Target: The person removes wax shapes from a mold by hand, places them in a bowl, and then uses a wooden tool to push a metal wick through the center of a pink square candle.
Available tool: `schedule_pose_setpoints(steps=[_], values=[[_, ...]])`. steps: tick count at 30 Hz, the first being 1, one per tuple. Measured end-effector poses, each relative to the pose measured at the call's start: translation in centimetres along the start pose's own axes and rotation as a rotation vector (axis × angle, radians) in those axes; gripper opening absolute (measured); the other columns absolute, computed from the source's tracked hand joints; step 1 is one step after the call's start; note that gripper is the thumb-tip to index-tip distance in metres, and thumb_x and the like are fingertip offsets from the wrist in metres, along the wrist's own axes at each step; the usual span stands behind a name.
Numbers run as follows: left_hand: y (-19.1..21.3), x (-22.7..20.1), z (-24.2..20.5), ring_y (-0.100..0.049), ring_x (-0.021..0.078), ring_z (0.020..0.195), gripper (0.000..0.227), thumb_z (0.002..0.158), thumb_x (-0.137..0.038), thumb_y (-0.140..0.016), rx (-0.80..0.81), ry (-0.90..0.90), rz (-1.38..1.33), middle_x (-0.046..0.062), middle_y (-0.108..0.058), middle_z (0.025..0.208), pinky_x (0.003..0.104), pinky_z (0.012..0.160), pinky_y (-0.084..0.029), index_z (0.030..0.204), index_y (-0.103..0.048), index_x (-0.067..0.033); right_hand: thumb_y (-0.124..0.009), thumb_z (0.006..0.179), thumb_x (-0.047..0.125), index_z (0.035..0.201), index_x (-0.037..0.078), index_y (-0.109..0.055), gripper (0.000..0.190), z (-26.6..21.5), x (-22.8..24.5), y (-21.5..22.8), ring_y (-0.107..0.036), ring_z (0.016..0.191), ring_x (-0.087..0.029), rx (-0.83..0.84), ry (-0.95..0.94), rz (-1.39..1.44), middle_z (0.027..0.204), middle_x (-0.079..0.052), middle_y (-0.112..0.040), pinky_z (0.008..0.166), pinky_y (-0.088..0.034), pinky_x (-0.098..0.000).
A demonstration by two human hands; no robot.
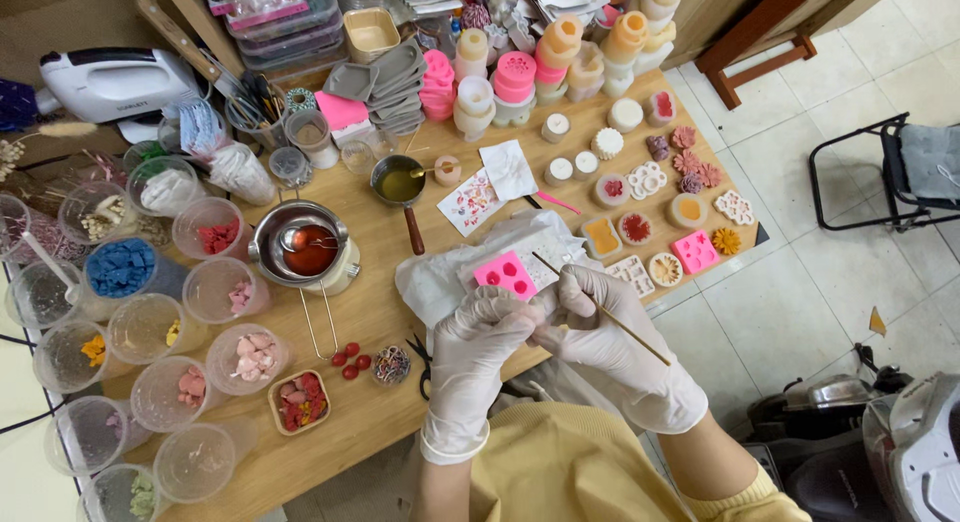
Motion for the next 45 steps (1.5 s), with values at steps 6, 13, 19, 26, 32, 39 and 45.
schedule_pose_setpoints(steps=[6,13,19,26,32,39,45], values=[[0.4,0.1,0.1,-0.069,0.0139,0.084,0.011,0.086,0.003,-0.079,-0.016,-0.001,-0.013,0.006,-0.075,0.092,0.030,0.083,-0.057,0.096,-0.076,-0.0008,-0.088,0.074,0.000,0.076,0.014,-0.034,0.055,-1.7,0.7,-0.5,-0.068,0.089,-0.010,-0.091,0.161,-0.083,0.088,-0.005,-0.070,0.079,-0.053,-0.0241],[0.3,0.5,-0.3,-0.071,0.0168,0.082,0.011,0.086,-0.002,-0.081,0.020,0.034,-0.215,0.007,-0.075,0.091,0.032,0.083,-0.057,0.095,-0.075,0.0001,-0.085,0.080,0.003,0.074,0.014,-0.034,0.052,-3.3,1.2,-1.5,-0.069,0.089,-0.007,-0.252,0.243,-0.177,0.092,-0.007,-0.075,0.079,-0.056,-0.0226],[-0.1,0.8,-0.4,-0.065,0.0125,0.085,0.007,0.093,0.000,-0.075,0.038,0.002,-0.290,0.006,-0.072,0.094,0.028,0.085,-0.054,0.099,-0.071,0.0018,-0.087,0.081,0.002,0.071,0.012,-0.036,0.052,-3.6,-0.4,-1.2,-0.053,0.060,0.000,-0.308,0.233,-0.114,0.088,-0.008,-0.078,0.045,-0.041,-0.0210],[-1.5,-0.3,-0.6,-0.065,0.0129,0.090,0.012,0.097,-0.009,-0.069,0.044,-0.006,-0.278,0.004,-0.070,0.097,0.028,0.085,-0.052,0.103,-0.071,0.0005,-0.090,0.073,0.004,0.080,0.010,-0.037,0.054,-4.0,1.0,-1.5,-0.064,0.095,-0.008,-0.302,0.486,-0.298,0.101,-0.011,-0.074,0.077,-0.050,-0.0207],[-2.1,-1.0,-0.7,-0.063,0.0127,0.092,0.012,0.099,-0.007,-0.069,0.016,-0.060,-0.205,0.004,-0.070,0.101,0.029,0.090,-0.051,0.108,-0.072,0.0014,-0.086,0.079,-0.001,0.077,0.011,-0.035,0.052,-3.7,0.2,-0.9,-0.069,0.095,-0.009,-0.378,0.470,-0.258,0.099,-0.012,-0.076,0.082,-0.054,-0.0230],[-2.0,-0.8,-0.9,-0.062,0.0120,0.098,0.014,0.103,-0.011,-0.067,-0.035,-0.100,-0.043,0.005,-0.070,0.103,0.030,0.094,-0.049,0.110,-0.071,0.0006,-0.084,0.079,-0.004,0.074,0.012,-0.036,0.051,-3.0,-1.2,0.5,-0.063,0.085,-0.007,-0.394,0.266,-0.168,0.090,-0.011,-0.076,0.073,-0.050,-0.0231],[-2.5,-2.1,0.7,-0.066,0.0185,0.106,0.033,0.101,-0.026,-0.064,0.010,-0.098,-0.091,0.012,-0.065,0.119,0.033,0.098,-0.052,0.130,-0.064,-0.0101,-0.079,0.081,-0.007,0.077,0.013,-0.036,0.047,-2.5,-1.0,1.6,-0.070,0.094,-0.014,-0.365,0.296,-0.012,0.092,-0.012,-0.073,0.085,-0.057,-0.0272]])
Point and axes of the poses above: each hand's wrist, its own z-axis towards the middle knuckle, its own y-axis out of the back of the hand, x = y × z, the point moved 6 cm from there along z, towards the middle knuckle
